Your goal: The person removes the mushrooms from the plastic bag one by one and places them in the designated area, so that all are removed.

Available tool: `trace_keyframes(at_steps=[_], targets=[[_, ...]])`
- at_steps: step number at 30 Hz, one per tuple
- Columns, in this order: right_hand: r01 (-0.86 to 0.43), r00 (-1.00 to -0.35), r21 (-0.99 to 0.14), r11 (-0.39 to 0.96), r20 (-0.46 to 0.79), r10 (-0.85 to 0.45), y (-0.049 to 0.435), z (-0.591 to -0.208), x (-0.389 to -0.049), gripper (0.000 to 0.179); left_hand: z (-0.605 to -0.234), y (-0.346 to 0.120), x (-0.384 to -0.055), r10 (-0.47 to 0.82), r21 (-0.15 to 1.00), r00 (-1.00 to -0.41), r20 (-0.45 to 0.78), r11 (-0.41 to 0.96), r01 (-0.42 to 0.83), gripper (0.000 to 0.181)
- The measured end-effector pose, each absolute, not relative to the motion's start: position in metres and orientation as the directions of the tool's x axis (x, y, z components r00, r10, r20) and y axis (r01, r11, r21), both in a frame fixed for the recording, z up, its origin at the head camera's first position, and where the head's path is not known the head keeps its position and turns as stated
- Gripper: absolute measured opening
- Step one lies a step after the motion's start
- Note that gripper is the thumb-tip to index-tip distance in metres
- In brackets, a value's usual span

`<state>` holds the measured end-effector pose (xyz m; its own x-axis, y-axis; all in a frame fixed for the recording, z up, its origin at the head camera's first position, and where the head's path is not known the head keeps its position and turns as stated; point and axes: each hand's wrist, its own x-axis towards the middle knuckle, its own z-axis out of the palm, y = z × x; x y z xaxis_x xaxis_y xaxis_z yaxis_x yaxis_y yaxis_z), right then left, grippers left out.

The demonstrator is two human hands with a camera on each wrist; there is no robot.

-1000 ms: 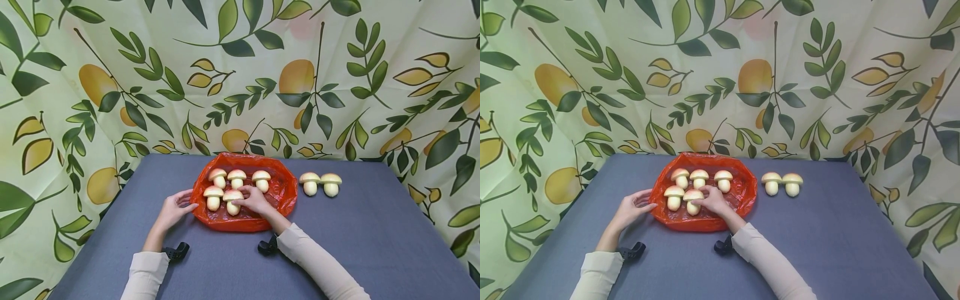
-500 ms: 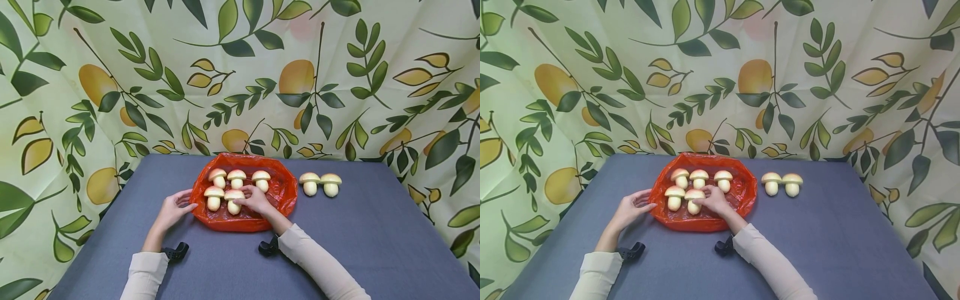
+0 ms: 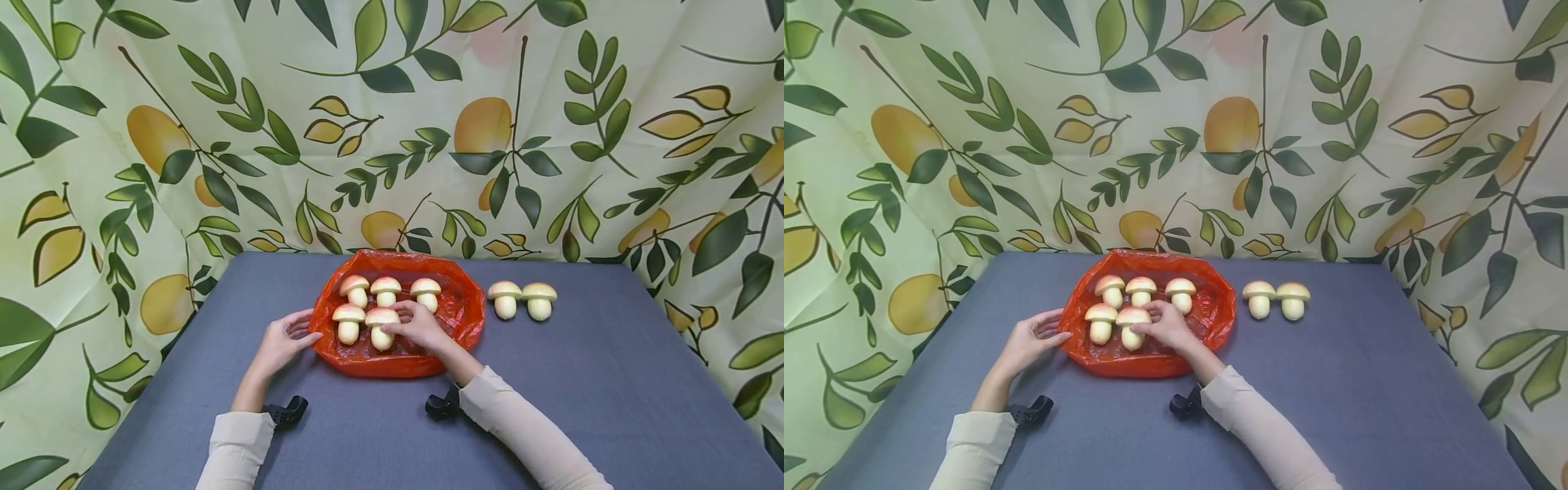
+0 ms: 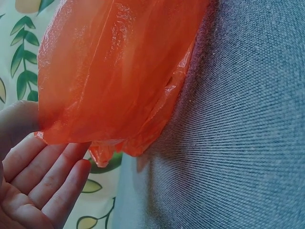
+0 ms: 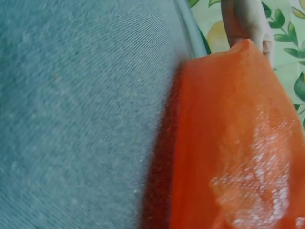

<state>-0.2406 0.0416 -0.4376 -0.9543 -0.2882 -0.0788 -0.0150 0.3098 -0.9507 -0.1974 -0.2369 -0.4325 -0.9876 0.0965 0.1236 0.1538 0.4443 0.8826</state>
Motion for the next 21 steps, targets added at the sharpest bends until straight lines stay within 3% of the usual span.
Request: trace_keyframes(at_steps=[21], targets=[[0.016,-0.929,-0.975,0.222,-0.096,-0.356,0.056,-0.415,-0.229,0.048,-0.432,-0.236,-0.197,0.089,0.872,-0.990,0.111,0.469,0.140,0.050]])
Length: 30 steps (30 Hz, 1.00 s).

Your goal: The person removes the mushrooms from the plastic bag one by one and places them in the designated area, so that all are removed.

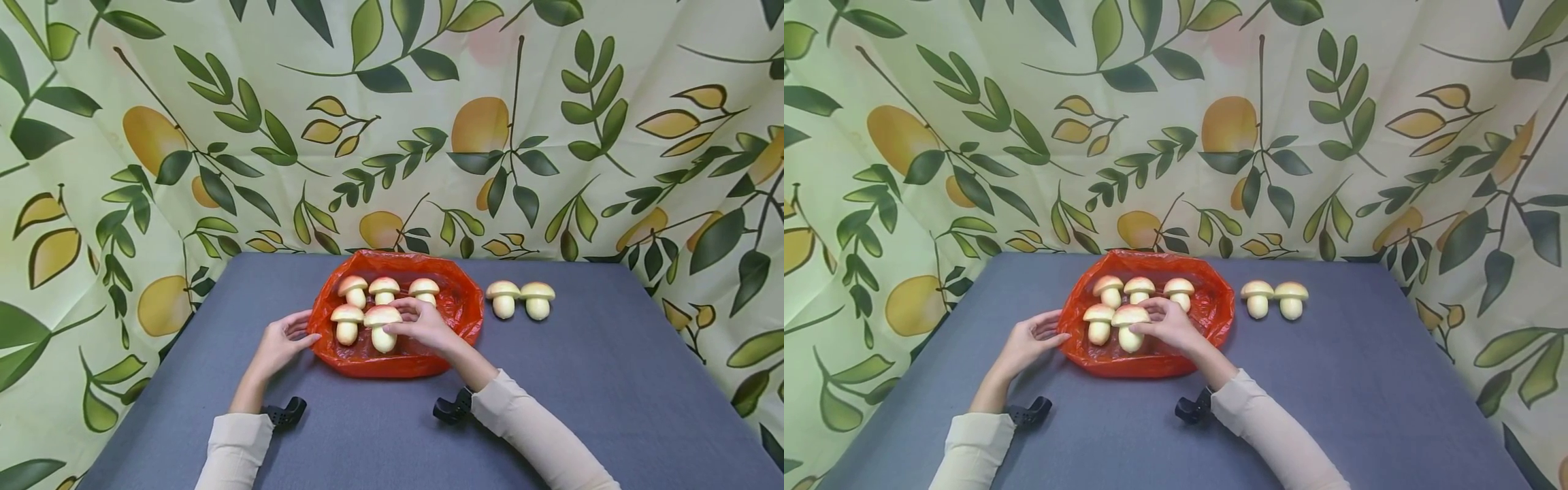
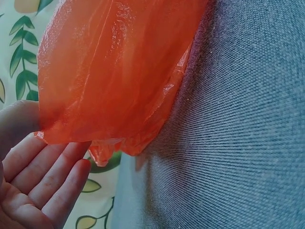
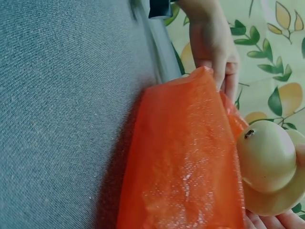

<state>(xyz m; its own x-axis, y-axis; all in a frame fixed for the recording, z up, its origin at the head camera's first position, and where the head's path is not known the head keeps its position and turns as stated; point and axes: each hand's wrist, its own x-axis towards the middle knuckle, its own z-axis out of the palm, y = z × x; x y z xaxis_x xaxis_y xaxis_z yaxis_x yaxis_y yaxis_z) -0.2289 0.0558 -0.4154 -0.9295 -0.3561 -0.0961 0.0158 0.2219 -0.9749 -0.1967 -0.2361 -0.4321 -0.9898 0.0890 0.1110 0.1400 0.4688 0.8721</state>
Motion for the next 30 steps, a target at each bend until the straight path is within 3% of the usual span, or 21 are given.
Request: trace_keyframes(at_steps=[30], targets=[[-0.084,-0.913,-0.985,0.153,0.015,-0.407,0.088,-0.402,-0.200,0.052,-0.434,-0.237,-0.198,0.090,0.865,-0.991,0.103,0.483,0.134,0.050]])
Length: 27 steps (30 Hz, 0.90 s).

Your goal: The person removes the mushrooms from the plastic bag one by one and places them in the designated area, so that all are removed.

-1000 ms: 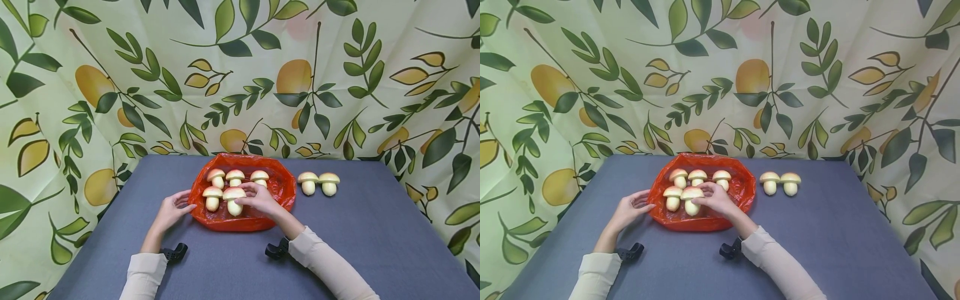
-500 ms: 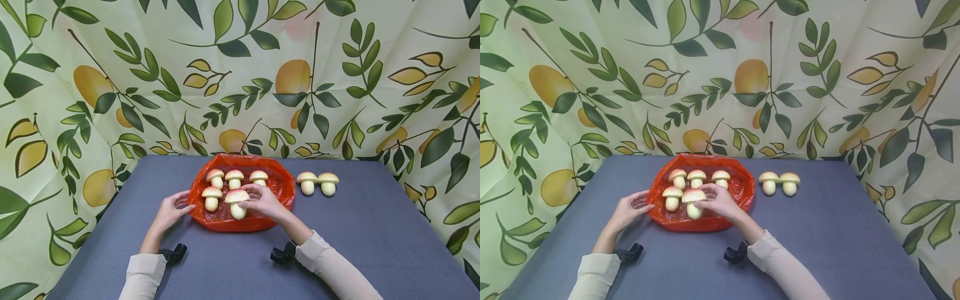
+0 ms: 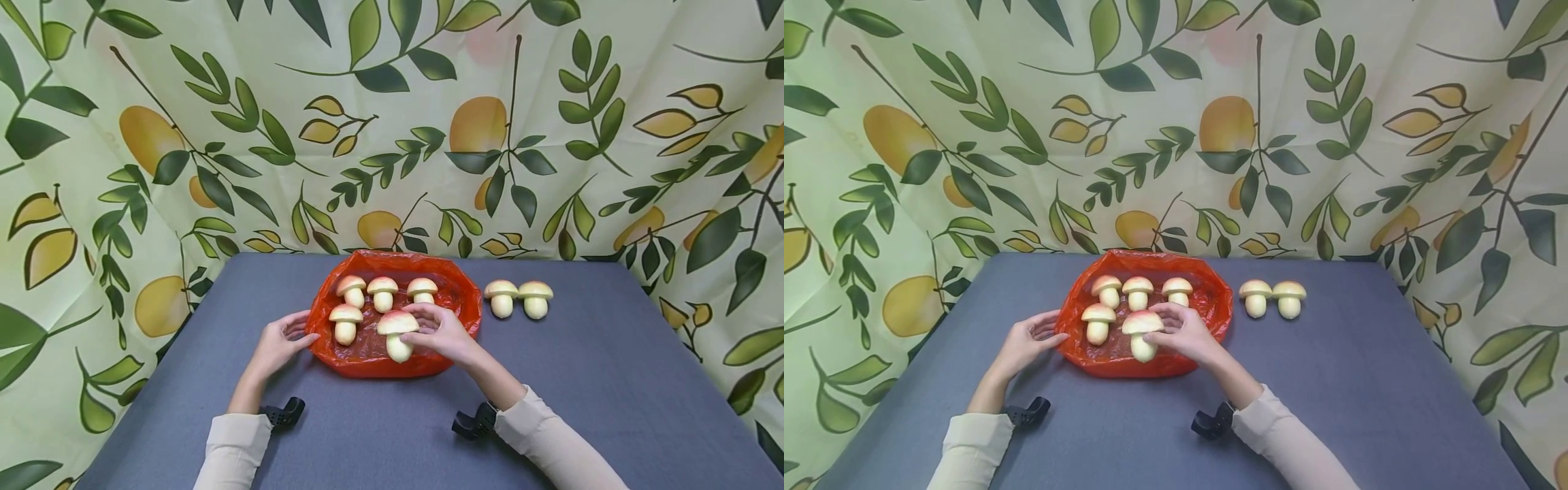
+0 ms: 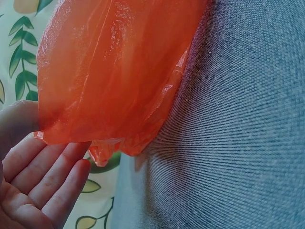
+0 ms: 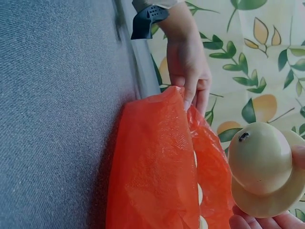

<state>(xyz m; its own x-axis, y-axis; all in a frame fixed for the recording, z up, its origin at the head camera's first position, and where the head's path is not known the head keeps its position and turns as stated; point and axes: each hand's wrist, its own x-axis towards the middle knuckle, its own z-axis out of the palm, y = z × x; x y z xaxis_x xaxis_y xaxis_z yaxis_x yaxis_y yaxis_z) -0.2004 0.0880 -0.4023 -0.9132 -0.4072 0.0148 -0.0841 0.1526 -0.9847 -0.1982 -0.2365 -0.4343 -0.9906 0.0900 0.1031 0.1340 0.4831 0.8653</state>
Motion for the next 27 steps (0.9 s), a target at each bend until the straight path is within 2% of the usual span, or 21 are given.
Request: trace_keyframes(at_steps=[21,27], targets=[[-0.121,-0.907,-0.988,0.093,0.072,-0.416,0.128,-0.390,-0.192,0.056,-0.434,-0.236,-0.197,0.092,0.878,-0.990,0.107,0.457,0.138,0.049],[-0.121,-0.915,-0.983,0.135,0.058,-0.400,0.141,-0.380,-0.192,0.057,-0.435,-0.236,-0.198,0.098,0.878,-0.988,0.117,0.455,0.149,0.049]])
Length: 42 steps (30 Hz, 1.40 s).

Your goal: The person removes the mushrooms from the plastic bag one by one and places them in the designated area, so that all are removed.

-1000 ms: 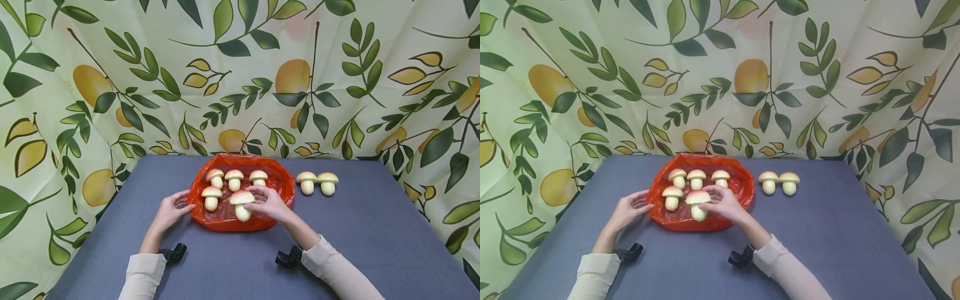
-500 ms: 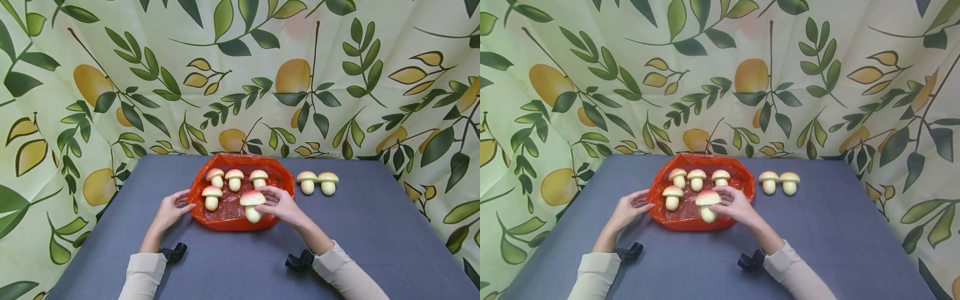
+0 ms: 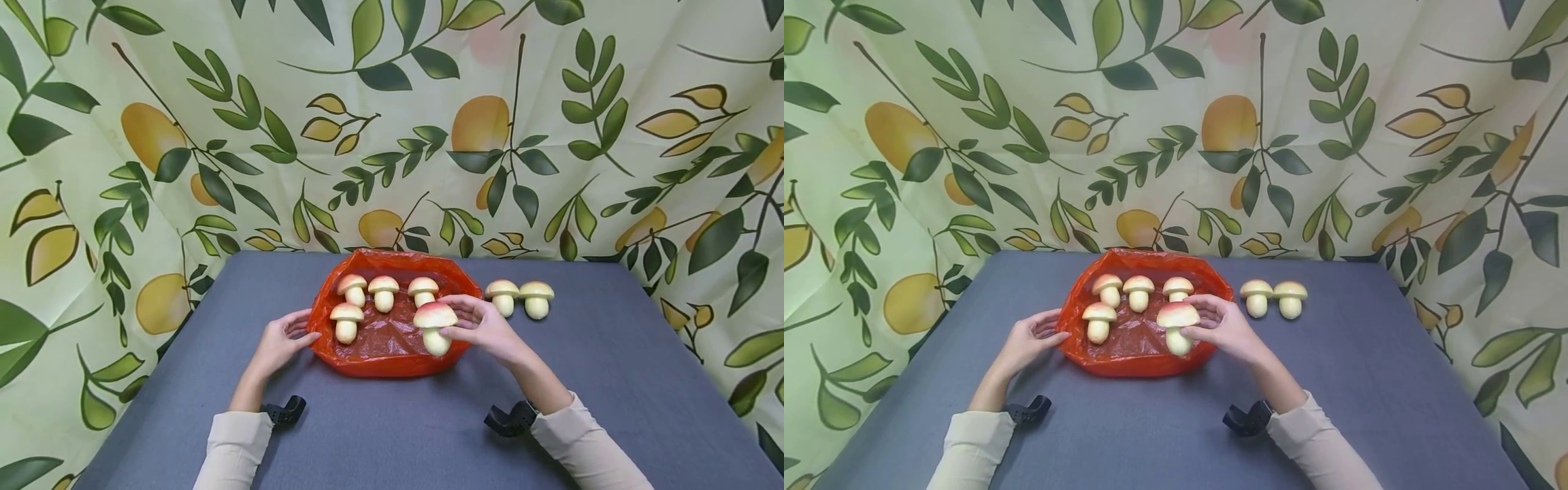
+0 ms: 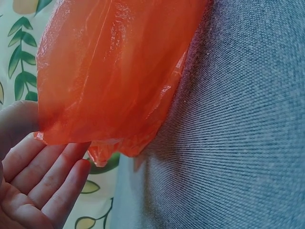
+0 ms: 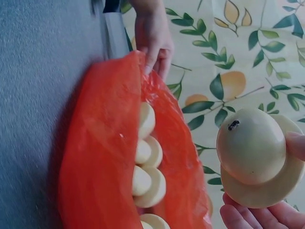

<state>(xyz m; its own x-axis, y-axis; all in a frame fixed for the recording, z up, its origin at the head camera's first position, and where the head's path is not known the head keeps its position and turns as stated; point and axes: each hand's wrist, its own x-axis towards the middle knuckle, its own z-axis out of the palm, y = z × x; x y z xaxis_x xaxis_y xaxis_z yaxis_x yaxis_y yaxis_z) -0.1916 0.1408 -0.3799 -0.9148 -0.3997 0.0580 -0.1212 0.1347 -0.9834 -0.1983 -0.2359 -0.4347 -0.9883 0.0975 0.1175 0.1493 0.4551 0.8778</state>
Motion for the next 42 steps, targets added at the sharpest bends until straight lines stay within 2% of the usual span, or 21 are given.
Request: trace_keyframes(at_steps=[11,33,42], targets=[[-0.141,-0.914,-0.981,0.133,0.077,-0.399,0.159,-0.373,-0.191,0.057,-0.435,-0.236,-0.199,0.105,0.875,-0.987,0.121,0.458,0.156,0.048],[-0.181,-0.917,-0.967,0.178,0.101,-0.385,0.200,-0.395,-0.184,0.053,-0.436,-0.238,-0.199,0.085,0.880,-0.991,0.102,0.457,0.130,0.049],[-0.178,-0.926,-0.972,0.155,0.112,-0.362,0.216,-0.398,-0.182,0.044,-0.435,-0.239,-0.199,0.090,0.881,-0.990,0.111,0.453,0.140,0.050]])
